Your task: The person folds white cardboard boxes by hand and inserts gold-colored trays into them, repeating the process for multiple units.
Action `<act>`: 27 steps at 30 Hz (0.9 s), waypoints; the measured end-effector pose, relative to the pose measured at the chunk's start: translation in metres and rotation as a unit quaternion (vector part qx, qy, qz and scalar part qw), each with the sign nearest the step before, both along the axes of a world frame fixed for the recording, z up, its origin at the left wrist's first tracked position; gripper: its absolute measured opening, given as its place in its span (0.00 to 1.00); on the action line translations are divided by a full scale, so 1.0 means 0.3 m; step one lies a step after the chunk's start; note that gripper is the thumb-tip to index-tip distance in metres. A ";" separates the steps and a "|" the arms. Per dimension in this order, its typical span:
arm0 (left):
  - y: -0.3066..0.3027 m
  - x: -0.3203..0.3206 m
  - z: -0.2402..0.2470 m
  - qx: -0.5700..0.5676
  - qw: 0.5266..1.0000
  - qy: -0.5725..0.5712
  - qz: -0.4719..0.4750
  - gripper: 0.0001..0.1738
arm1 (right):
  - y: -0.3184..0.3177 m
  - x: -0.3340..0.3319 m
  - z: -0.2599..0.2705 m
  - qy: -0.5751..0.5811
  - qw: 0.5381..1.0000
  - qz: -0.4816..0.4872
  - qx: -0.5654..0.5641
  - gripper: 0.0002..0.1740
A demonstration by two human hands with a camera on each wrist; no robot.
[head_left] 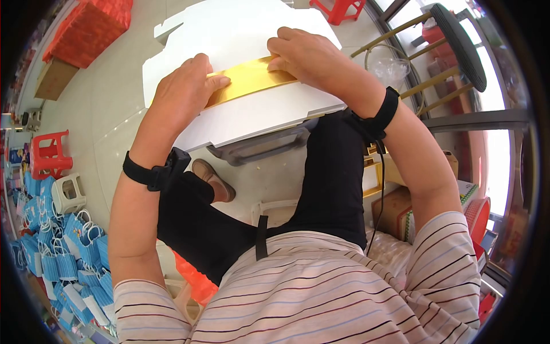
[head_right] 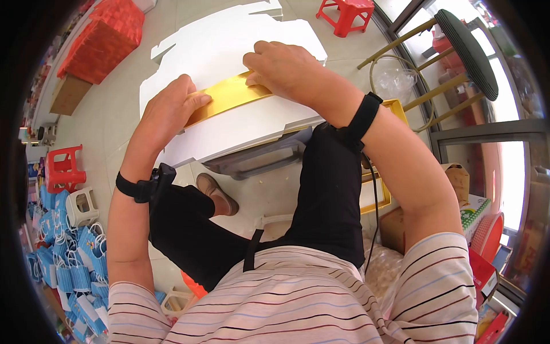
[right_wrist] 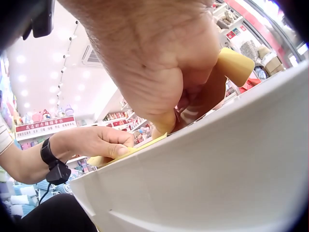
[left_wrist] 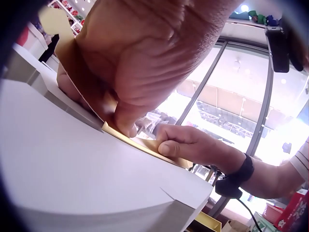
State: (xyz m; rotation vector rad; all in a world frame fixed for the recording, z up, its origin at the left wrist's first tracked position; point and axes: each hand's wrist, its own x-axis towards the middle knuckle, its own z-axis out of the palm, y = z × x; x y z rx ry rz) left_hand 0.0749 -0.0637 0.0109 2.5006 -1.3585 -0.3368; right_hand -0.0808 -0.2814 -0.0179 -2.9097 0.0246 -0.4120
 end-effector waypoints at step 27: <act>0.062 -0.010 -0.038 -0.121 0.951 -0.176 -0.223 0.15 | 0.059 -0.045 0.003 -0.070 0.996 0.038 -0.034 0.03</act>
